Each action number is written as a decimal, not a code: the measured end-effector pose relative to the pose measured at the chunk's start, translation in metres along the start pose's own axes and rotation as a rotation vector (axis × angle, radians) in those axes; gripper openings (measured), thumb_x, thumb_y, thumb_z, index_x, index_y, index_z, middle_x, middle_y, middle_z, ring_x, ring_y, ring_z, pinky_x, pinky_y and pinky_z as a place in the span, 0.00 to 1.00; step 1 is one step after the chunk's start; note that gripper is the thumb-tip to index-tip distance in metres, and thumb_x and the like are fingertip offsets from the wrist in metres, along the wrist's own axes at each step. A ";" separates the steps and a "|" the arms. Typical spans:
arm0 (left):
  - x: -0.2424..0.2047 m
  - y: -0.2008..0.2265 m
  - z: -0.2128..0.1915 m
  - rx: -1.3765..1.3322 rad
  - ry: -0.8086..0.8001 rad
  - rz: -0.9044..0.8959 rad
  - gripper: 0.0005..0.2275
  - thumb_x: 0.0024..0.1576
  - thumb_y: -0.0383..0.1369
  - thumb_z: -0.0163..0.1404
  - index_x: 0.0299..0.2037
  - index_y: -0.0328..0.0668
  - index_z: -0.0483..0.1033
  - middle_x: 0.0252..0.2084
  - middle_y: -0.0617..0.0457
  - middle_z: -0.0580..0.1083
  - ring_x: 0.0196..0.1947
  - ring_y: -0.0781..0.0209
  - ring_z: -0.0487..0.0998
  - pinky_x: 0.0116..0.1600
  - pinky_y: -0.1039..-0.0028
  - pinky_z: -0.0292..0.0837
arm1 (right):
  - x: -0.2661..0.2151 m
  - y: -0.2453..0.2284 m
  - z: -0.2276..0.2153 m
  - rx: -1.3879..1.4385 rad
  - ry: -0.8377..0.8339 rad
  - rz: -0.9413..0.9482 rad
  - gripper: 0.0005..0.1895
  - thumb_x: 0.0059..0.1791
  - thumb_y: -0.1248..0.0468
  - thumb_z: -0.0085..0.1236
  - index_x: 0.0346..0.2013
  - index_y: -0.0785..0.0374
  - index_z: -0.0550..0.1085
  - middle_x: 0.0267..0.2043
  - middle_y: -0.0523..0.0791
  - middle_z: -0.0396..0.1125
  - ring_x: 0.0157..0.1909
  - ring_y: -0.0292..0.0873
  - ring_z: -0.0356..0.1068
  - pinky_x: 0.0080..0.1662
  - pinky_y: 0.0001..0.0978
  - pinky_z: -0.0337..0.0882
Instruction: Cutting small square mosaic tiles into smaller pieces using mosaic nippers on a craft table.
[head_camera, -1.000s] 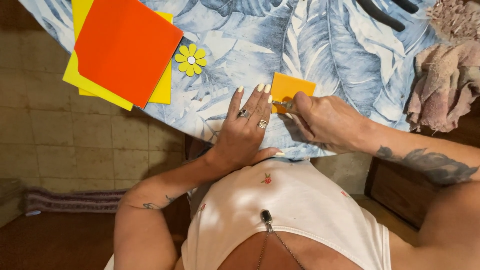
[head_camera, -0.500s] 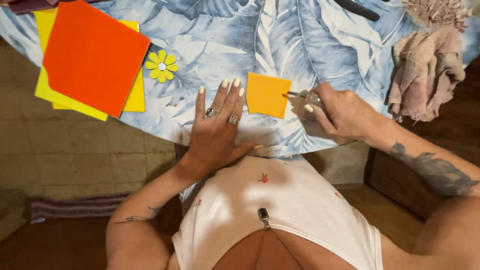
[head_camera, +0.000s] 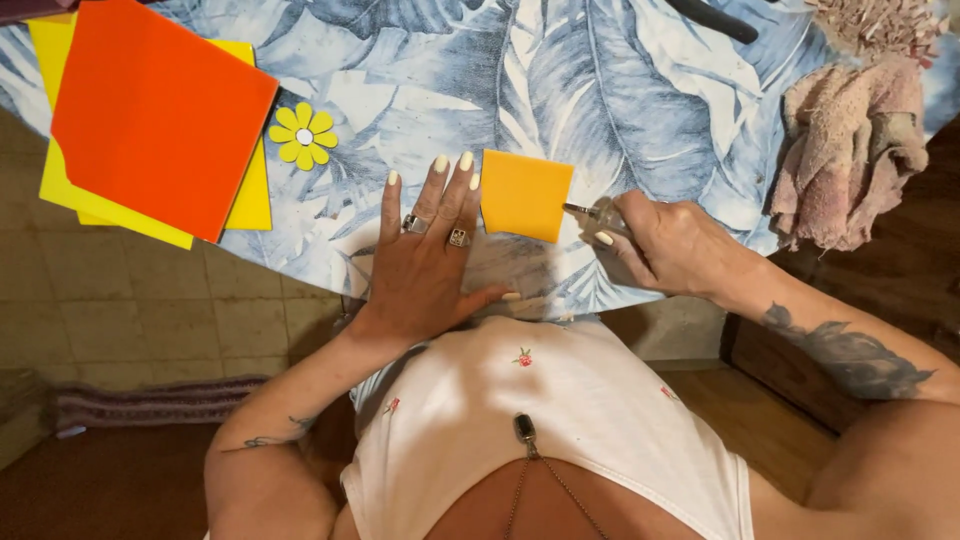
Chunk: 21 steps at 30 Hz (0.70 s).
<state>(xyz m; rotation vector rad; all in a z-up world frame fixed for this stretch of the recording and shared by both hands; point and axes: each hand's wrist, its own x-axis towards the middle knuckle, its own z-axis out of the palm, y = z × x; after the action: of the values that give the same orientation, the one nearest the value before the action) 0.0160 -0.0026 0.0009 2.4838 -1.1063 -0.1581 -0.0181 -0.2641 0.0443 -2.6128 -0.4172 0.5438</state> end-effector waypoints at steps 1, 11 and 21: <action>0.000 0.000 0.000 -0.001 -0.001 -0.001 0.41 0.43 0.56 0.47 0.59 0.31 0.48 0.63 0.41 0.44 0.63 0.45 0.40 0.59 0.47 0.23 | 0.000 0.000 0.000 0.001 -0.001 0.000 0.10 0.43 0.62 0.44 0.33 0.66 0.60 0.15 0.53 0.63 0.15 0.51 0.66 0.20 0.37 0.69; 0.000 0.002 -0.002 -0.017 -0.023 -0.019 0.41 0.44 0.56 0.48 0.59 0.30 0.49 0.63 0.42 0.42 0.63 0.46 0.37 0.59 0.48 0.21 | 0.003 0.000 -0.001 0.025 -0.033 -0.009 0.09 0.44 0.62 0.42 0.32 0.66 0.60 0.13 0.51 0.62 0.14 0.49 0.66 0.19 0.35 0.69; 0.000 0.002 -0.003 0.008 -0.011 -0.002 0.40 0.45 0.56 0.47 0.58 0.30 0.51 0.64 0.42 0.42 0.64 0.46 0.38 0.59 0.49 0.20 | 0.004 0.002 0.001 0.023 -0.076 0.032 0.08 0.45 0.63 0.42 0.32 0.66 0.61 0.12 0.50 0.62 0.13 0.47 0.66 0.18 0.33 0.69</action>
<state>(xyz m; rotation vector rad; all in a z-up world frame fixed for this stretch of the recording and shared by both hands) 0.0149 -0.0027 0.0047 2.4940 -1.1108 -0.1683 -0.0146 -0.2645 0.0417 -2.5872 -0.3907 0.6559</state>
